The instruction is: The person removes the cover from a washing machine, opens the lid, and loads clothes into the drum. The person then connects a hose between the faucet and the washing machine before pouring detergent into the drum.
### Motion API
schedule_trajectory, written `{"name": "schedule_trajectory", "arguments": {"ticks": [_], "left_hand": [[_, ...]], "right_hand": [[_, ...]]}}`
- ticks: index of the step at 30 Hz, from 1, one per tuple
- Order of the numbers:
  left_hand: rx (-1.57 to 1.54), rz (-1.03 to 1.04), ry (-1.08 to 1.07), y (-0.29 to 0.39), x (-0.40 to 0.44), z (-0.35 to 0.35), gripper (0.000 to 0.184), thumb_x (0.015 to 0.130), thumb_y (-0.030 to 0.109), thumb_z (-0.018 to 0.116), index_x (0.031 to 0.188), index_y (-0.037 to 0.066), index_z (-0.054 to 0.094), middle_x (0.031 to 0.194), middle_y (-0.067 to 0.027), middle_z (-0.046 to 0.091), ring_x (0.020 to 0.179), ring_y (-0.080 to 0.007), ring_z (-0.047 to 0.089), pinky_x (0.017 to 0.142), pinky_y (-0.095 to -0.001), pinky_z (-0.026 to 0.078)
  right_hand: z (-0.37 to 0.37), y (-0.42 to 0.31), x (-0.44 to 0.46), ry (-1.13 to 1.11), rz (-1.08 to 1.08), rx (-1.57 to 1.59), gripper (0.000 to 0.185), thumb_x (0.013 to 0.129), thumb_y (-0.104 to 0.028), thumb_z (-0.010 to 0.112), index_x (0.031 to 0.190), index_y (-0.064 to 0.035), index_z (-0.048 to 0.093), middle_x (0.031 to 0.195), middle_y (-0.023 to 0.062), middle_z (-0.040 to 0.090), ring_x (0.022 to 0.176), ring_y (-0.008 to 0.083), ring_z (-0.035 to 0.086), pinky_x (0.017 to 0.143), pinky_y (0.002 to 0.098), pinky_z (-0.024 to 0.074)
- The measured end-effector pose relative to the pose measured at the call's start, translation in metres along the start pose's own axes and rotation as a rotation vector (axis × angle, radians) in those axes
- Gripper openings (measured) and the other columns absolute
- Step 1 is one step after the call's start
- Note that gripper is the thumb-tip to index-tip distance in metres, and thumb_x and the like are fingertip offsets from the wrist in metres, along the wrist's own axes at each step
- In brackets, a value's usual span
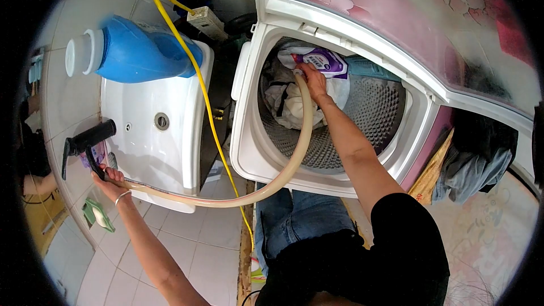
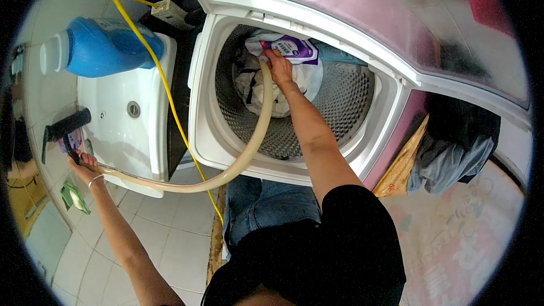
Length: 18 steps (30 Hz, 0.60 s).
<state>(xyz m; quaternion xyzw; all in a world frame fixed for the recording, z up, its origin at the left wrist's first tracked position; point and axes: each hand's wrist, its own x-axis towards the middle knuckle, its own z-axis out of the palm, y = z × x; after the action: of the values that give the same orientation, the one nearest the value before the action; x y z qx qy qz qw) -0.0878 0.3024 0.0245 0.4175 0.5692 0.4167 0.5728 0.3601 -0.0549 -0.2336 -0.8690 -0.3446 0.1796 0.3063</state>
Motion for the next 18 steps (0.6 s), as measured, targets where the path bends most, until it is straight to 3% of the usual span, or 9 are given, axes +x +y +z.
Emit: {"name": "schedule_trajectory", "arguments": {"ticks": [8, 11, 13, 14, 15, 16, 18], "left_hand": [[-0.008, -0.031, 0.003, 0.003, 0.0, 0.001, 0.037, 0.09, 0.049, 0.044, 0.086, 0.012, 0.051, 0.055, 0.0037, 0.035, 0.045, -0.0072, 0.03, 0.04, -0.0216, 0.026], [-0.011, -0.067, 0.039, 0.004, -0.001, 0.002, 0.037, 0.09, 0.049, 0.045, 0.086, 0.013, 0.051, 0.055, 0.0043, 0.035, 0.046, -0.0068, 0.031, 0.042, -0.0211, 0.026], [0.009, -0.046, 0.066, 0.0, 0.002, -0.002, 0.036, 0.089, 0.05, 0.046, 0.083, 0.014, 0.051, 0.056, 0.0059, 0.036, 0.047, -0.0061, 0.031, 0.042, -0.021, 0.026], [0.004, -0.014, 0.058, -0.004, 0.008, -0.008, 0.036, 0.089, 0.05, 0.046, 0.083, 0.015, 0.051, 0.056, 0.0064, 0.036, 0.046, -0.0059, 0.031, 0.042, -0.0211, 0.026], [-0.005, -0.035, 0.076, -0.007, 0.013, -0.012, 0.036, 0.089, 0.05, 0.046, 0.082, 0.016, 0.052, 0.055, 0.0065, 0.036, 0.045, -0.0059, 0.032, 0.041, -0.0211, 0.026], [-0.012, -0.053, 0.1, -0.007, 0.015, -0.015, 0.035, 0.089, 0.05, 0.046, 0.082, 0.016, 0.052, 0.054, 0.0066, 0.037, 0.045, -0.0058, 0.033, 0.04, -0.021, 0.026], [-0.027, -0.058, 0.097, -0.003, 0.008, -0.007, 0.035, 0.089, 0.05, 0.046, 0.082, 0.017, 0.052, 0.052, 0.0063, 0.037, 0.043, -0.0061, 0.034, 0.039, -0.021, 0.026]], "right_hand": [[0.001, 0.003, -0.001, -0.031, 0.02, 0.006, 0.03, 0.076, -0.01, 0.061, 0.105, -0.0129, 0.058, 0.091, 0.0117, 0.056, 0.081, 0.0333, 0.058, 0.069, 0.041, 0.0459], [0.005, 0.012, -0.002, -0.071, -0.003, -0.046, 0.042, 0.075, -0.004, 0.06, 0.116, -0.0149, 0.056, 0.099, 0.013, 0.058, 0.086, 0.0363, 0.059, 0.071, 0.0441, 0.0477], [0.022, 0.026, -0.002, 0.059, -0.034, -0.083, 0.031, 0.078, -0.005, 0.055, 0.108, -0.014, 0.059, 0.102, 0.0107, 0.058, 0.09, 0.0332, 0.058, 0.077, 0.0376, 0.0459], [0.008, 0.009, -0.002, -0.066, 0.083, -0.038, 0.032, 0.08, -0.004, 0.051, 0.108, -0.0151, 0.06, 0.105, 0.0086, 0.059, 0.092, 0.0307, 0.058, 0.079, 0.035, 0.0455], [0.019, 0.025, -0.001, -0.027, 0.051, -0.005, 0.032, 0.082, -0.004, 0.048, 0.109, -0.0164, 0.06, 0.108, 0.007, 0.059, 0.091, 0.0277, 0.058, 0.081, 0.0332, 0.0447], [0.031, 0.043, 0.002, -0.1, 0.149, 0.1, 0.038, 0.082, -0.006, 0.051, 0.119, -0.0136, 0.055, 0.119, 0.0133, 0.057, 0.101, 0.0343, 0.057, 0.085, 0.0389, 0.0457], [0.03, 0.044, 0.0, -0.047, 0.102, 0.134, 0.033, 0.085, -0.01, 0.048, 0.116, -0.0126, 0.056, 0.113, 0.0134, 0.059, 0.098, 0.033, 0.059, 0.082, 0.0393, 0.0457]]}}
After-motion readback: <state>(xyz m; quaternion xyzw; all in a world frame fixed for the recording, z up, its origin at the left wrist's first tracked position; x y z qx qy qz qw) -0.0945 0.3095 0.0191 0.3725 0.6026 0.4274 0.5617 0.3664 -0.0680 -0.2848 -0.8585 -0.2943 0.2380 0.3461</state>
